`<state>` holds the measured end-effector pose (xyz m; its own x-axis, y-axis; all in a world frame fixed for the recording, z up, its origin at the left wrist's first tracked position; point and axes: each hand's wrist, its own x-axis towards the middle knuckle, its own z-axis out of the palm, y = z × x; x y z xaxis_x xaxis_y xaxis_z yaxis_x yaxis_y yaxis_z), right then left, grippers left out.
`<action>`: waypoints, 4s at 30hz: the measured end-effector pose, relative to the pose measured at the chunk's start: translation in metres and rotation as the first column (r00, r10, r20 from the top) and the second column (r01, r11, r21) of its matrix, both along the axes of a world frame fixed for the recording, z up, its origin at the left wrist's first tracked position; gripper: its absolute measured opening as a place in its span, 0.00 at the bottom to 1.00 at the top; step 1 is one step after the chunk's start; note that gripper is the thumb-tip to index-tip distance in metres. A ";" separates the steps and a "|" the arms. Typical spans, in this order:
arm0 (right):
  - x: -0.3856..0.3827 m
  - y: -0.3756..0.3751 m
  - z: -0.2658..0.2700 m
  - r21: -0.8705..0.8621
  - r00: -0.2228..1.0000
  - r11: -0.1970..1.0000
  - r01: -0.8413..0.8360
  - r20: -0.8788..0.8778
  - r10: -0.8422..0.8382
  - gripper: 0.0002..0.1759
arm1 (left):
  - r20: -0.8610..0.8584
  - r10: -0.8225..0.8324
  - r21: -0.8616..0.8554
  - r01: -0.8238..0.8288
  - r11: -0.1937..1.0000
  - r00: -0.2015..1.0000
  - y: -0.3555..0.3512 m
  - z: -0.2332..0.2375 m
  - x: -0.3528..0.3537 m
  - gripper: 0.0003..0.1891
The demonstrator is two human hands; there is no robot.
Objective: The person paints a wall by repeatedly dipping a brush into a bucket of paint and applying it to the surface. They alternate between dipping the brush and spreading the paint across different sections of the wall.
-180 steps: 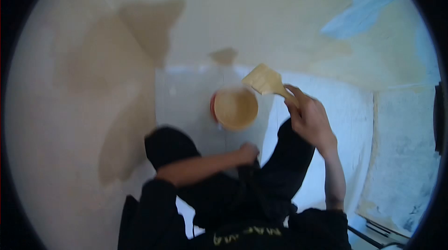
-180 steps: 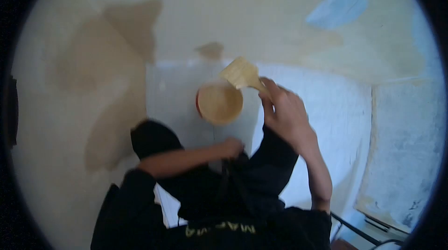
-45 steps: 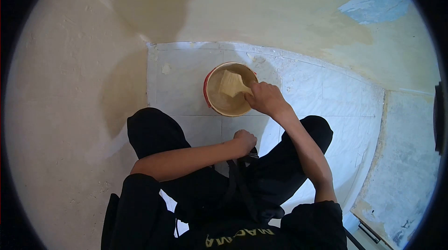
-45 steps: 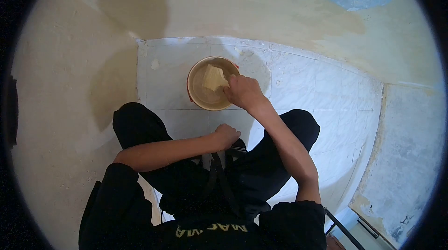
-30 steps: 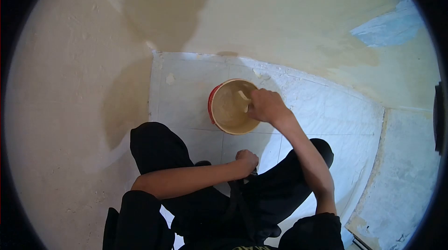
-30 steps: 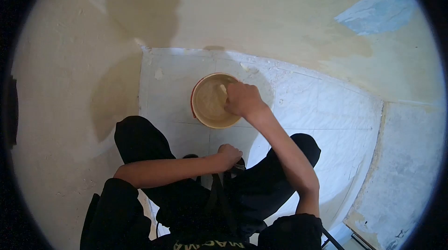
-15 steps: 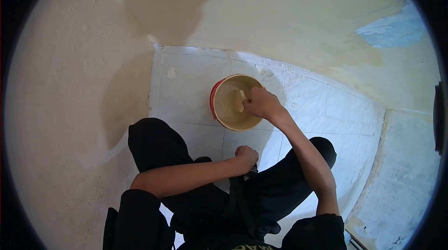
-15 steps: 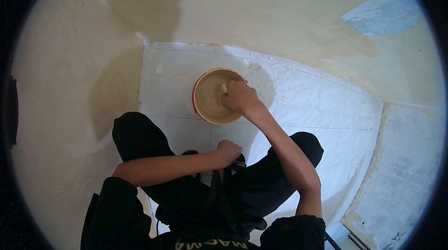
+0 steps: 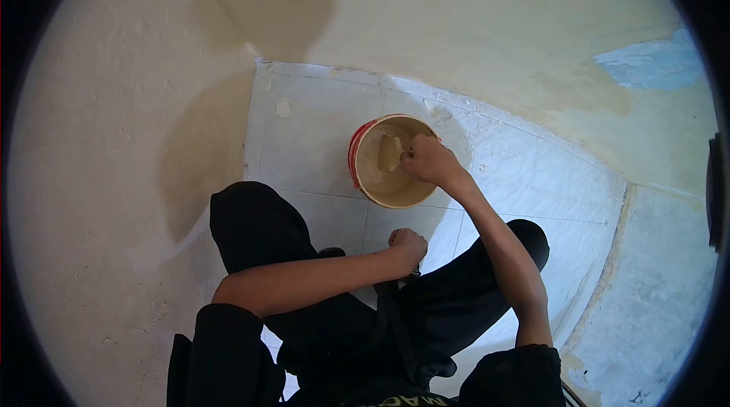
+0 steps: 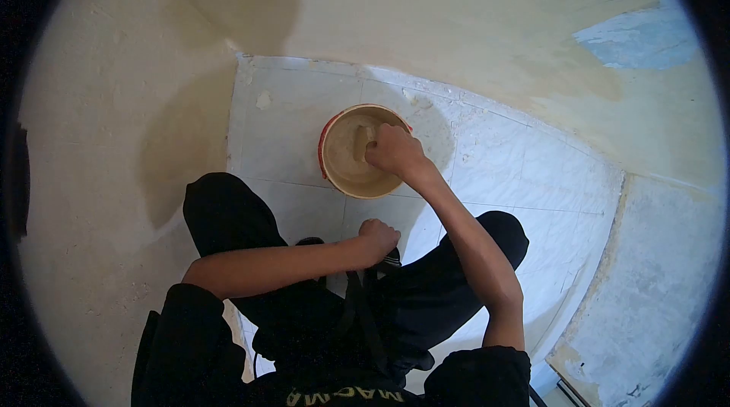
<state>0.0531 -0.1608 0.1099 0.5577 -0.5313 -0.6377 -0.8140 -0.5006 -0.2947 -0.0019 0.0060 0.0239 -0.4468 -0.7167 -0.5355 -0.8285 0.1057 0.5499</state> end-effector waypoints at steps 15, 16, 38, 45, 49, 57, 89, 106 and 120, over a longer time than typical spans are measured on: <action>-0.008 0.005 -0.007 -0.031 1.000 0.999 -0.016 -0.013 0.016 0.16 | -0.008 -0.018 0.070 0.018 0.997 1.000 -0.009 0.016 0.014 0.09; -0.013 0.005 -0.006 -0.052 0.999 0.998 -0.046 -0.010 0.046 0.15 | -0.010 -0.015 0.071 0.015 0.997 1.000 -0.010 0.016 0.013 0.09; -0.112 0.061 0.061 -0.411 0.946 0.911 -0.014 0.290 0.145 0.12 | -0.024 -0.227 0.066 0.228 0.971 0.974 -0.023 0.033 -0.016 0.15; -0.113 0.066 0.049 -0.217 0.926 0.967 0.135 0.376 -0.045 0.12 | -0.009 -0.188 0.023 0.188 0.982 0.982 -0.024 0.035 -0.017 0.15; -0.107 0.070 0.055 -0.193 0.926 0.962 0.195 0.361 -0.115 0.10 | 0.026 -0.237 0.045 0.236 0.971 0.971 -0.027 0.038 -0.016 0.16; -0.109 0.074 0.034 -0.228 0.883 0.935 0.272 0.446 -0.148 0.10 | -0.001 -0.214 0.056 0.214 0.975 0.977 -0.017 0.035 -0.017 0.18; -0.079 0.083 0.031 -0.445 0.928 0.878 0.175 0.373 0.005 0.16 | 0.004 0.090 -0.136 -0.089 0.987 0.996 0.014 -0.024 -0.048 0.07; -0.051 0.113 0.079 0.010 0.372 0.745 0.667 0.862 -0.345 0.19 | -0.467 -0.041 -0.116 -0.016 0.993 0.883 0.016 -0.040 -0.008 0.21; 0.048 0.031 0.313 -0.449 0.120 0.606 0.657 0.855 0.504 0.20 | 0.061 -0.233 -0.240 0.241 0.941 0.971 -0.021 -0.007 0.003 0.16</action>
<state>0.1013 -0.1299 0.4228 0.1928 -0.4335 0.8803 -0.2064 -0.8950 -0.3955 0.0016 -0.0145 0.0172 -0.6056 -0.7024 -0.3740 -0.7793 0.4284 0.4573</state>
